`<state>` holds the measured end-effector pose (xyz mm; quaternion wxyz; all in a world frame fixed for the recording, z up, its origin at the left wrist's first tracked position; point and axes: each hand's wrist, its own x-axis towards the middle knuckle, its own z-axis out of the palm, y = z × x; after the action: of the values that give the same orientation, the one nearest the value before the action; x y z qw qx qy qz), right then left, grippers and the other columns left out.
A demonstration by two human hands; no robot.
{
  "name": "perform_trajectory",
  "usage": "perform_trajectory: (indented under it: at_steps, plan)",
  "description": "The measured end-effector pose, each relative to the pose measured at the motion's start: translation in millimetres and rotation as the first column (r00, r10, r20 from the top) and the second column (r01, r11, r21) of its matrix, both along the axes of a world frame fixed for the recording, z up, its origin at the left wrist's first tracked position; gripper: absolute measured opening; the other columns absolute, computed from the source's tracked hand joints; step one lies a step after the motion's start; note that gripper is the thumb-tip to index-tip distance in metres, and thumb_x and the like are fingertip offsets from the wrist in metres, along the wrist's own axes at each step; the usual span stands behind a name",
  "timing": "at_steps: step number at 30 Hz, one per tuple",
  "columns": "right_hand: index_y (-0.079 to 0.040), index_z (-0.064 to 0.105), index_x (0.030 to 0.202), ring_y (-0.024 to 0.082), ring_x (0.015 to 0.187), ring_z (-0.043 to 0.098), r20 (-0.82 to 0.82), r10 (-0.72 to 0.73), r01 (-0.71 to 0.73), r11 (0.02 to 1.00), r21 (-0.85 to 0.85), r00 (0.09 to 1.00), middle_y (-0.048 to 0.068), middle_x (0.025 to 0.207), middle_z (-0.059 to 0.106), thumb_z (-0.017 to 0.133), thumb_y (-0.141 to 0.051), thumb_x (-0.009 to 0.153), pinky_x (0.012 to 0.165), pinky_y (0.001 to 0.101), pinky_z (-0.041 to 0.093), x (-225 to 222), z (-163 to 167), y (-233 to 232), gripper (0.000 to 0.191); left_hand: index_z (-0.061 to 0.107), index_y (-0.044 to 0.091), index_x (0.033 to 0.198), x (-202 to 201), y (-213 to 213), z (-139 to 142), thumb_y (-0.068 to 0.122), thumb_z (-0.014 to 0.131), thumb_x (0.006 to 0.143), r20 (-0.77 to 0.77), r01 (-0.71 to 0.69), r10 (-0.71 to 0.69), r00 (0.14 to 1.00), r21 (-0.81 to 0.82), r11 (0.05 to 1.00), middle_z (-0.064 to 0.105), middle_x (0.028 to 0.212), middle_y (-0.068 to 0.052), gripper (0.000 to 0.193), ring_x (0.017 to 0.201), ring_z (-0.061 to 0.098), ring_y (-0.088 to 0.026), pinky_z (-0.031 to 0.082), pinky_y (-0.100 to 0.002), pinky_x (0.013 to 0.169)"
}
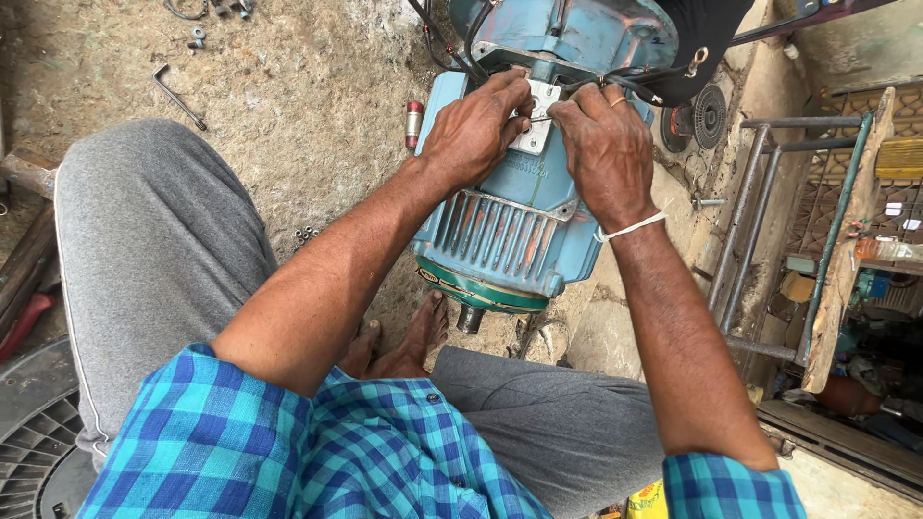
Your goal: The person sits on the floor and uses an Allen key to tighten screws on a terminal box attached to a blue electric motor. The person adjusts the position of the terminal box and secures it to the motor housing.
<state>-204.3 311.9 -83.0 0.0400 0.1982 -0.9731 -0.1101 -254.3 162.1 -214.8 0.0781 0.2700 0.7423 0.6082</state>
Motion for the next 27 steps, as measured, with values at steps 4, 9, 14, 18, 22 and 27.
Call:
perform_trajectory:
  at_steps: [4,9,14,18,22,27]
  plan:
    - [-0.013,0.075,0.106,0.024,0.103,0.064,0.01,0.096,-0.097,0.993,0.07,0.995,0.002,0.105,0.064,0.075,-0.007,0.095,0.084,0.0406,0.056,-11,2,7,0.012,0.063,0.01,0.106,0,3,0,0.021,0.07,0.097,0.037,0.001,-0.001,0.999,-0.014,1.0,0.049,0.151,-0.019,0.016,0.12,0.063,-0.039,0.054,-0.051,0.094]
    - [-0.011,0.074,0.108,0.025,0.101,0.063,0.019,0.052,-0.053,0.998,0.045,0.998,0.004,0.105,0.064,0.076,-0.011,0.097,0.083,0.041,0.055,-7,-4,12,0.012,0.064,0.009,0.104,-1,4,4,0.021,0.072,0.095,0.001,-0.019,0.019,1.0,-0.012,1.0,0.057,0.141,-0.015,0.017,0.116,0.066,-0.036,0.055,-0.05,0.093]
    - [-0.009,0.071,0.106,0.03,0.101,0.063,-0.014,-0.042,0.042,0.999,0.016,0.999,0.009,0.103,0.06,0.078,-0.016,0.096,0.085,0.045,0.055,-4,-15,9,0.014,0.064,0.008,0.105,-3,3,10,0.02,0.071,0.095,0.048,0.026,-0.021,0.999,-0.102,0.994,0.064,0.131,-0.008,0.017,0.108,0.067,-0.034,0.054,-0.052,0.089]
    - [-0.006,0.068,0.111,0.033,0.1,0.062,-0.024,-0.122,0.122,0.993,0.001,0.992,0.013,0.105,0.059,0.074,-0.014,0.099,0.084,0.0461,0.053,6,-19,-5,0.016,0.064,0.007,0.107,-2,4,8,0.017,0.069,0.096,-0.014,-0.024,0.023,1.0,-0.05,0.998,0.06,0.139,-0.013,0.015,0.107,0.067,-0.037,0.055,-0.051,0.087]
    - [-0.004,0.066,0.118,0.034,0.099,0.063,-0.125,-0.231,0.233,0.973,-0.004,0.965,0.016,0.104,0.058,0.069,-0.008,0.097,0.081,0.0456,0.052,31,-29,-16,0.021,0.064,0.005,0.108,-2,7,2,0.018,0.07,0.093,-0.082,-0.047,0.044,0.996,-0.043,0.998,0.058,0.141,-0.017,0.02,0.108,0.066,-0.04,0.054,-0.052,0.086]
    - [-0.005,0.064,0.127,0.031,0.101,0.064,-0.082,-0.305,0.299,0.951,-0.078,0.949,0.013,0.109,0.06,0.067,-0.003,0.1,0.086,0.0436,0.053,43,-35,-18,0.027,0.063,0.007,0.119,2,12,-6,0.016,0.067,0.096,-0.098,-0.055,0.046,0.994,-0.082,0.995,0.055,0.146,-0.019,0.025,0.112,0.066,-0.041,0.055,-0.051,0.091]
